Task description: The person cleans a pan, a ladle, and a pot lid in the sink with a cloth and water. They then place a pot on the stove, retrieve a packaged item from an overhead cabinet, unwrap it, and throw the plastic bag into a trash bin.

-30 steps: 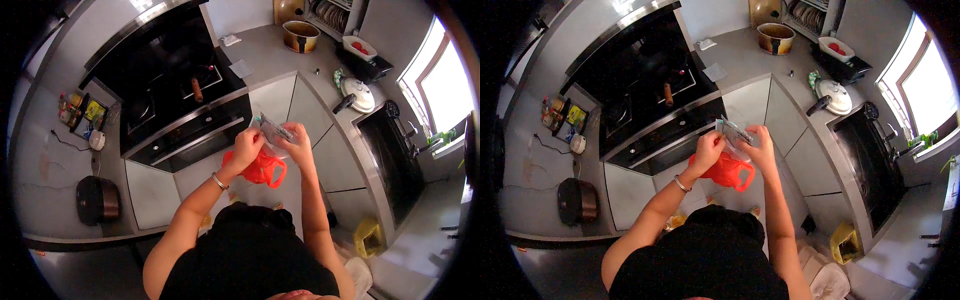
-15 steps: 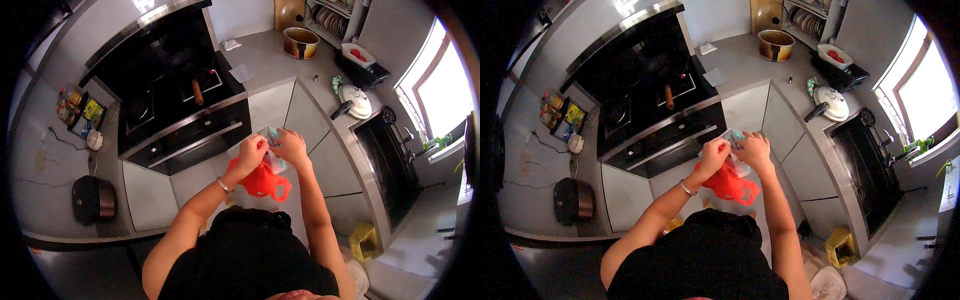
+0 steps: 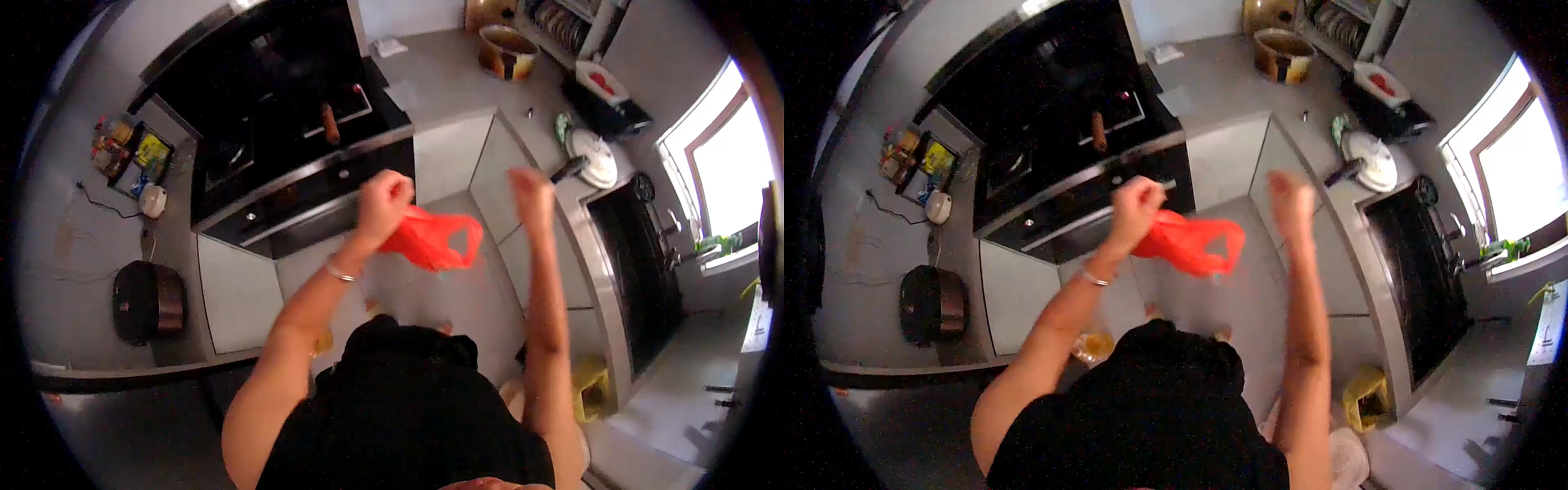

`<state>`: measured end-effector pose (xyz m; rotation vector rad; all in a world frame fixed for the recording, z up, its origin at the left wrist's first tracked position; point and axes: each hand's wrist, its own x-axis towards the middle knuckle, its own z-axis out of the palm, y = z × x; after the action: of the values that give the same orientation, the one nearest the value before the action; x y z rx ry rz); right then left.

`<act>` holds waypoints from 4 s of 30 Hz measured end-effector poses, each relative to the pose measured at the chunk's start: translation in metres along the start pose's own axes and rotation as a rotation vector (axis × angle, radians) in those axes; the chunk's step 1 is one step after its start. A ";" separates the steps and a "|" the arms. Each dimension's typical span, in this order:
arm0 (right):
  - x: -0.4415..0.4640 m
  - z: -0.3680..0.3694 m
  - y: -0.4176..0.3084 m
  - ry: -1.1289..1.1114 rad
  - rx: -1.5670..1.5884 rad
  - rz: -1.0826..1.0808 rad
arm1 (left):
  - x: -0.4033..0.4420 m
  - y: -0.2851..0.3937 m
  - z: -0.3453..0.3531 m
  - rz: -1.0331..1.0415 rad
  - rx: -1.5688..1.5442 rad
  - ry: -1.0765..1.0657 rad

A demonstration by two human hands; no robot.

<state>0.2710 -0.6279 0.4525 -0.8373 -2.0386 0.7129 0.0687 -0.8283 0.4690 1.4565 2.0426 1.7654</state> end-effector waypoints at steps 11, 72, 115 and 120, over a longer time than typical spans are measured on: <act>-0.139 0.051 0.166 -0.304 0.141 0.415 | -0.157 -0.105 -0.128 -0.565 0.647 -0.119; 0.001 -0.078 0.026 -0.089 0.101 -0.197 | -0.258 -0.118 -0.236 -0.660 0.697 0.307; 0.521 0.401 -0.759 0.300 0.268 -0.521 | -0.180 -0.131 -0.401 -0.652 0.620 1.316; 0.524 0.392 -0.735 0.362 0.125 -0.500 | -0.206 -0.155 -0.410 -0.620 0.551 1.260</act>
<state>-0.5225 -0.7604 1.0189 -0.3281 -1.7495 0.3689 -0.1535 -1.2490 0.3803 -0.6400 3.1103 2.0387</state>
